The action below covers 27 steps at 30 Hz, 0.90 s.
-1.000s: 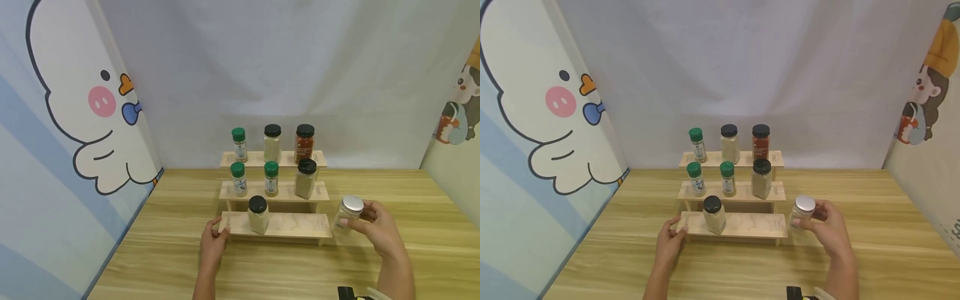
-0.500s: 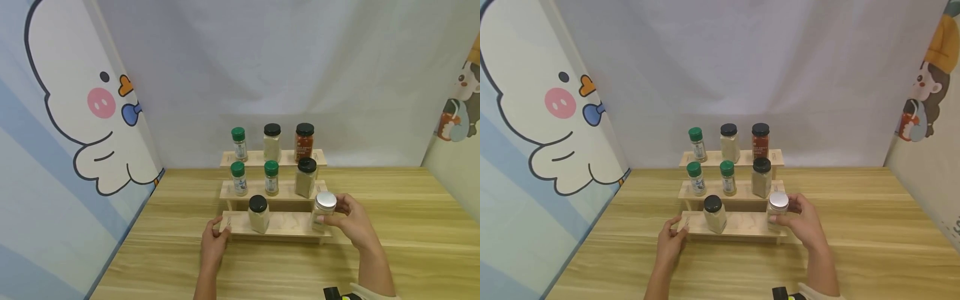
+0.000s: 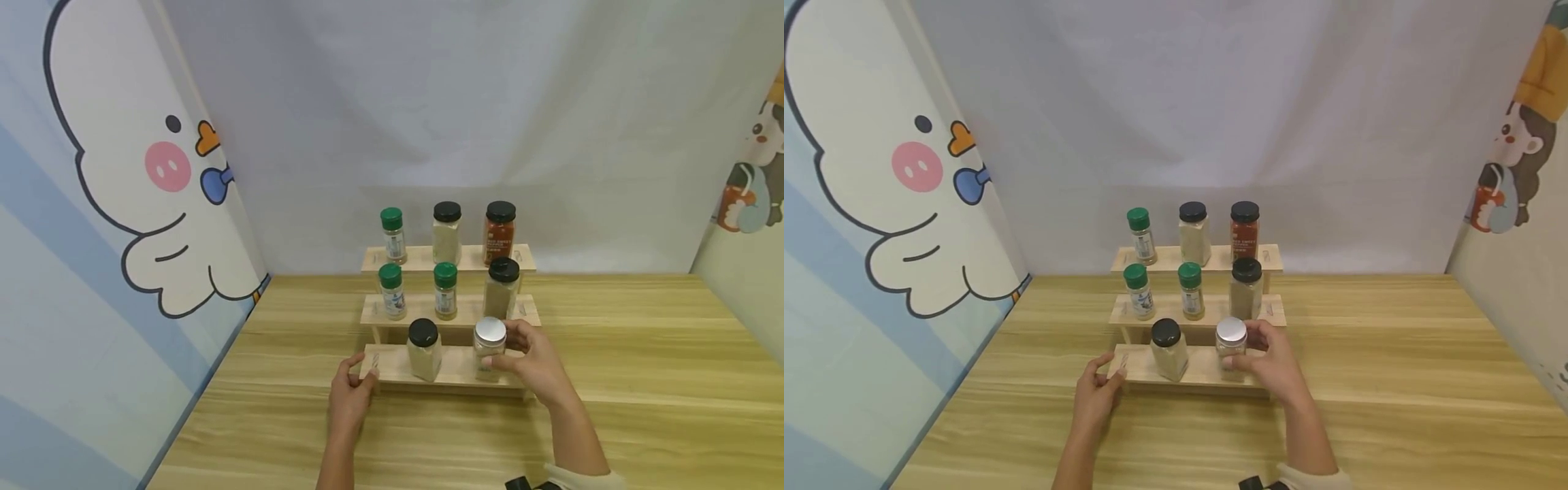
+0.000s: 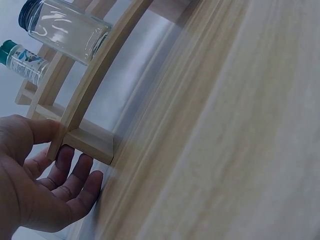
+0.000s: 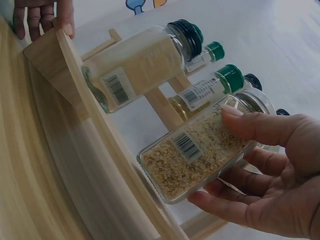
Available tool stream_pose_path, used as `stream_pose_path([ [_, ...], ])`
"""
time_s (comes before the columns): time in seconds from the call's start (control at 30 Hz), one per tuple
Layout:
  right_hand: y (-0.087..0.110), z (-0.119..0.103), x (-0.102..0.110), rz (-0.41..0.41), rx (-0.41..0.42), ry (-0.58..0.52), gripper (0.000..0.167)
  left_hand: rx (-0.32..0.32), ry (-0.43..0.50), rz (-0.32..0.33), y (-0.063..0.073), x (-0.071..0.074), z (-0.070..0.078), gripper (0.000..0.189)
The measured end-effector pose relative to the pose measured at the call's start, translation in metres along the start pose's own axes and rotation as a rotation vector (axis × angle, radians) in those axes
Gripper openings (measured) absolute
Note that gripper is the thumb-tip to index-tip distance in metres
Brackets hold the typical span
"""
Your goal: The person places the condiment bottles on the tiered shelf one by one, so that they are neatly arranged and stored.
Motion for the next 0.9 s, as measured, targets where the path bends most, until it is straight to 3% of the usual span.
stream_pose_path([
  [0.17, -0.003, -0.001, -0.008, -0.005, 0.026, -0.009, 0.060, -0.017, -0.013, 0.001, 0.001, 0.000, 0.002, 0.039],
  [0.43, -0.005, 0.000, -0.014, -0.048, -0.008, -0.038, 0.061, -0.002, 0.001, -0.012, 0.001, 0.001, 0.001, 0.039],
  [0.9, 0.003, -0.001, -0.009, -0.073, -0.014, -0.003, 0.065, 0.029, 0.010, -0.019, 0.002, -0.002, 0.001, 0.041],
])
Point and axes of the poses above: each hand's wrist, its own y-axis away from the middle knuckle, its own x-axis out of the back of the hand, z = x × y, the point moved 5 cm from there along -y, towards the middle knuckle, and after that the axes turned 12 degrees about y, right-handed, at the moved point
